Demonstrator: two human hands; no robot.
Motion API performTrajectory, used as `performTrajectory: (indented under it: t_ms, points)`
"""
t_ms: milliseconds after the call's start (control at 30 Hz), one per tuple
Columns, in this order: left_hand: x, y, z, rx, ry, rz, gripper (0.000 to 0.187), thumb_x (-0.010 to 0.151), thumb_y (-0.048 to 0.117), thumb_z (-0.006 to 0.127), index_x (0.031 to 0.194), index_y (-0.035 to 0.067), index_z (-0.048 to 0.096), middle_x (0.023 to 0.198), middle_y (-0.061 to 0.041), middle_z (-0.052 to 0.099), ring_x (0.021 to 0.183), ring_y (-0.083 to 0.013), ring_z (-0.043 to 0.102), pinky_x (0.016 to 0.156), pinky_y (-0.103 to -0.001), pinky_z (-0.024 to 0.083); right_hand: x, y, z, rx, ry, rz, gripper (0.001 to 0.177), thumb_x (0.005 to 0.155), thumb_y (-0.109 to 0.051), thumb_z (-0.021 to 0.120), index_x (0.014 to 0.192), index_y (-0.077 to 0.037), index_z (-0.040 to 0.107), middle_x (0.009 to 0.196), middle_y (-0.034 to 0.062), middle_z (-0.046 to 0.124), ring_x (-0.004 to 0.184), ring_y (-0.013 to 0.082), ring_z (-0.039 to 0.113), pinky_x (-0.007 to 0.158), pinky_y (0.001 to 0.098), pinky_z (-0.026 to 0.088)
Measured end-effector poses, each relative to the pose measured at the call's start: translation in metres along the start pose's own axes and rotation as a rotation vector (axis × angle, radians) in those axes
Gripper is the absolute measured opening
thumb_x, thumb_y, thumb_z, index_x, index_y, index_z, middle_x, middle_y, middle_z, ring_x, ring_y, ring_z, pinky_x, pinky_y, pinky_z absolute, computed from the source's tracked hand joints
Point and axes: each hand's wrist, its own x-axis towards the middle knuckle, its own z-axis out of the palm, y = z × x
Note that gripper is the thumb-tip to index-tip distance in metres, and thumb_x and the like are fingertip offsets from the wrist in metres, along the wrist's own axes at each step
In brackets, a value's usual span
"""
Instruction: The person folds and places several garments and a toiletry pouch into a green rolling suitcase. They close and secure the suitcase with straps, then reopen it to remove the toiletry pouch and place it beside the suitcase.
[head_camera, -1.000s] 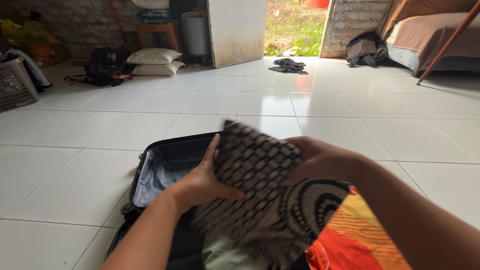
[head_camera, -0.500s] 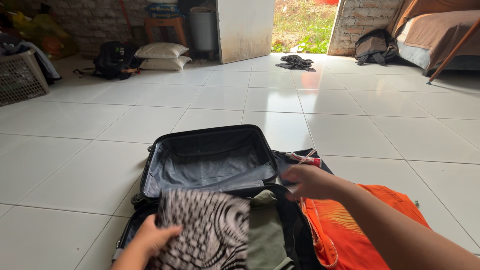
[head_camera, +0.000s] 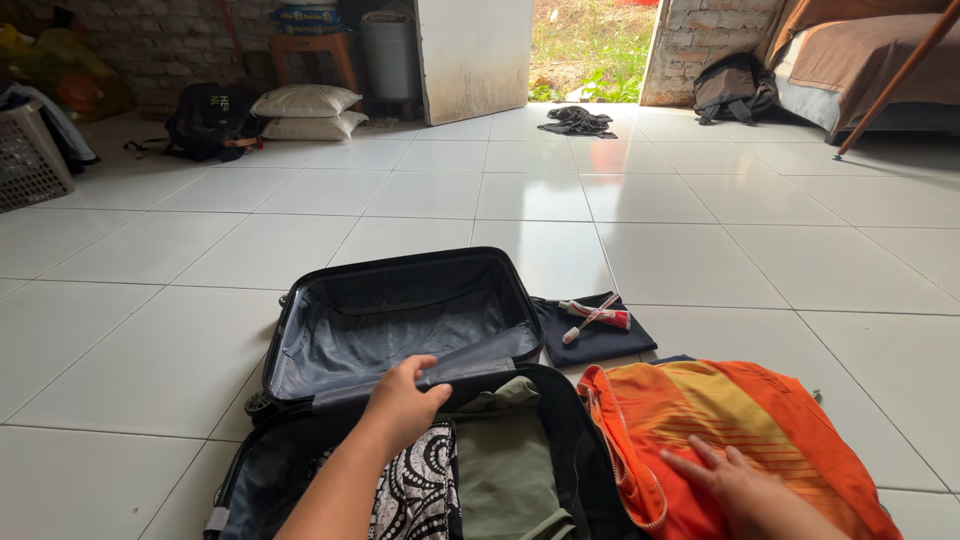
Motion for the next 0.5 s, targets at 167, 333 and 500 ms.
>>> performTrajectory:
  t_ms: [167,333,500]
  points:
    - [-0.005,0.019,0.005,-0.085,-0.057,-0.017,0.054,0.090,0.027,0.070,0.142,0.019,0.057,0.147,-0.010,0.056,0.131,-0.0268,0.060,0.110,-0.041,0.050,0.044,0.046,0.024,0.282,0.319,0.013,0.047,0.095,-0.032,0.064,0.140,-0.037,0.053,0.148,0.0035,0.056,0.136,0.0255,0.057,0.110,0.0355,0.051]
    - [0.007,0.029,0.005,-0.120,-0.018,0.053,0.053,0.088,0.026,0.073,0.139,0.018,0.061,0.141,-0.012,0.062,0.126,-0.0262,0.065,0.105,-0.039,0.054,0.042,0.058,-0.009,0.338,0.627,0.101,0.044,0.094,-0.015,0.047,0.130,-0.034,0.063,0.126,0.0075,0.070,0.116,0.0292,0.068,0.094,0.0424,0.057]
    - [0.008,0.036,-0.015,-0.185,-0.002,0.042,0.052,0.088,0.025,0.073,0.138,0.018,0.062,0.142,-0.012,0.062,0.126,-0.0254,0.065,0.103,-0.038,0.054,-0.016,0.044,-0.113,0.260,0.688,0.091,0.029,0.095,-0.019,0.051,0.115,-0.031,0.068,0.113,0.0041,0.076,0.105,0.0286,0.073,0.087,0.0441,0.060]
